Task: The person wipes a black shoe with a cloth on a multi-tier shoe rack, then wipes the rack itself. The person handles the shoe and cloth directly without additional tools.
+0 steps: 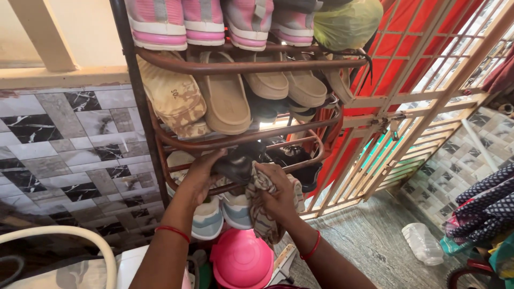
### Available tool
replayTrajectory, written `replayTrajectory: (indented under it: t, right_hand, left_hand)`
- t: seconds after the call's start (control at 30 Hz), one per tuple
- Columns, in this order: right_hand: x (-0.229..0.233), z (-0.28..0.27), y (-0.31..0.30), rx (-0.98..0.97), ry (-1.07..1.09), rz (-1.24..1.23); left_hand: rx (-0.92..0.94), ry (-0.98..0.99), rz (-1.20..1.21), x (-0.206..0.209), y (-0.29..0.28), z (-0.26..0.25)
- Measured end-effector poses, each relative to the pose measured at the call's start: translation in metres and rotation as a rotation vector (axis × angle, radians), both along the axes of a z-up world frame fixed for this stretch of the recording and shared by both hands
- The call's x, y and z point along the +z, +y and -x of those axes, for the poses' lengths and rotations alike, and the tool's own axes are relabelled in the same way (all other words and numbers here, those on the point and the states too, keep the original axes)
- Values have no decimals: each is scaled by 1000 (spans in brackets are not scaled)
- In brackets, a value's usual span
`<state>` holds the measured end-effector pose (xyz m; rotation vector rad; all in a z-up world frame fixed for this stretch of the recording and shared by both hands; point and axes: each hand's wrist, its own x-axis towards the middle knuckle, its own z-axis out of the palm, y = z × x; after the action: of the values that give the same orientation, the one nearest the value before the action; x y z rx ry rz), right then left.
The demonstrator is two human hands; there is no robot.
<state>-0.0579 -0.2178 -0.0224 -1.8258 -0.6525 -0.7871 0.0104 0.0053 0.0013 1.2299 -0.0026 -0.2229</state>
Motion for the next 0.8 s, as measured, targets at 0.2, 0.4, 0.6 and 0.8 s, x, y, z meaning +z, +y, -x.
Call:
replayTrajectory:
  t: [0.2, 0.4, 0.6, 0.8]
  right_hand:
    - [11, -2, 12, 73, -104, 35]
    - [27, -10, 3, 34, -89, 59]
    - [21, 7, 23, -55, 10, -74]
    - [9, 33, 37, -86, -49, -40]
  left_hand:
    - [-213, 76, 519, -5, 4, 13]
    - [-236, -24, 797, -17, -20, 16]
    - [-147, -136, 756, -26, -29, 18]
    - [-19, -98, 774, -23, -31, 16]
